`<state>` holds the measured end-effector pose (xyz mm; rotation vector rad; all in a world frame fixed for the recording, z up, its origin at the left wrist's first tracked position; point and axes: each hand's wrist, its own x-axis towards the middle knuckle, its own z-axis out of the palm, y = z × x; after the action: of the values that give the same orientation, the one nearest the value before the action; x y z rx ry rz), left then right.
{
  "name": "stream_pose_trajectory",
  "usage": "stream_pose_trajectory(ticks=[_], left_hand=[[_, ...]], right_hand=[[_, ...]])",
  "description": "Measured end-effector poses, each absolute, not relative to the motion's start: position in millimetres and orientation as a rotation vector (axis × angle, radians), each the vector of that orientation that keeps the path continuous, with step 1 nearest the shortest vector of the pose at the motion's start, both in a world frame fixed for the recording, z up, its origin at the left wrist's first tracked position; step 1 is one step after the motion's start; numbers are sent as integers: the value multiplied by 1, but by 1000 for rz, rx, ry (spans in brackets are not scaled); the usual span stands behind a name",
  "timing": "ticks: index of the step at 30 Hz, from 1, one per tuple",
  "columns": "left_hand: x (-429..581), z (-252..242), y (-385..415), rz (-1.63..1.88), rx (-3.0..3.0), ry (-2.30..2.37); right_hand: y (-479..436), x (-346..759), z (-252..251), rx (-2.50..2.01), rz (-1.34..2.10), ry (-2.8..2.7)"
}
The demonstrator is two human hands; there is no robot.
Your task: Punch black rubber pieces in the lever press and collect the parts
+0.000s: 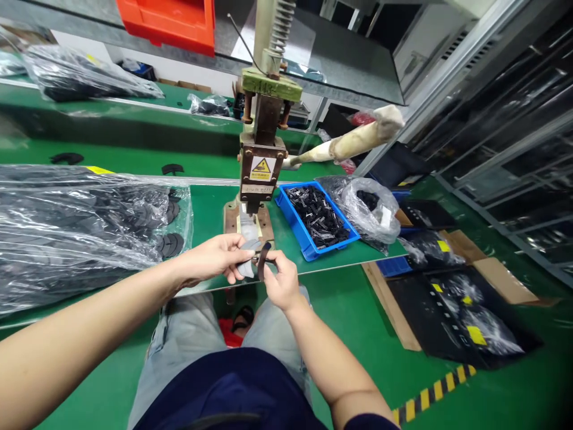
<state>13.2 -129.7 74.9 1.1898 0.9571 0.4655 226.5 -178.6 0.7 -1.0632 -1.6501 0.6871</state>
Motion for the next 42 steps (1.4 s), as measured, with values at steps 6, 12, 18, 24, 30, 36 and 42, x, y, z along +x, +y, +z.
stream_pose_trajectory(ticks=[6,12,18,24,30,36,42], left_hand=[[9,75,-140,772,1768,1211],[16,60,-145,628,1954,1171],[15,52,-140,704,1623,1140],[20,39,-144,595,1304,787],[18,12,-143,639,1526,817],[-5,-32,-137,606,1875,1040],[-8,-52,-145,637,2112,1032]], right_hand=[[-175,235,8,-1029,364,-1984],[-174,235,4,-1029,305,-2096],[-176,243,7,-942,378,-2036],[-176,258,26,-972,709,-1991],[-167,278,49,-1246,987,-1890],[-121,306,80,-1425,850,-1956],[-20,332,104,-1666,424,-2087]])
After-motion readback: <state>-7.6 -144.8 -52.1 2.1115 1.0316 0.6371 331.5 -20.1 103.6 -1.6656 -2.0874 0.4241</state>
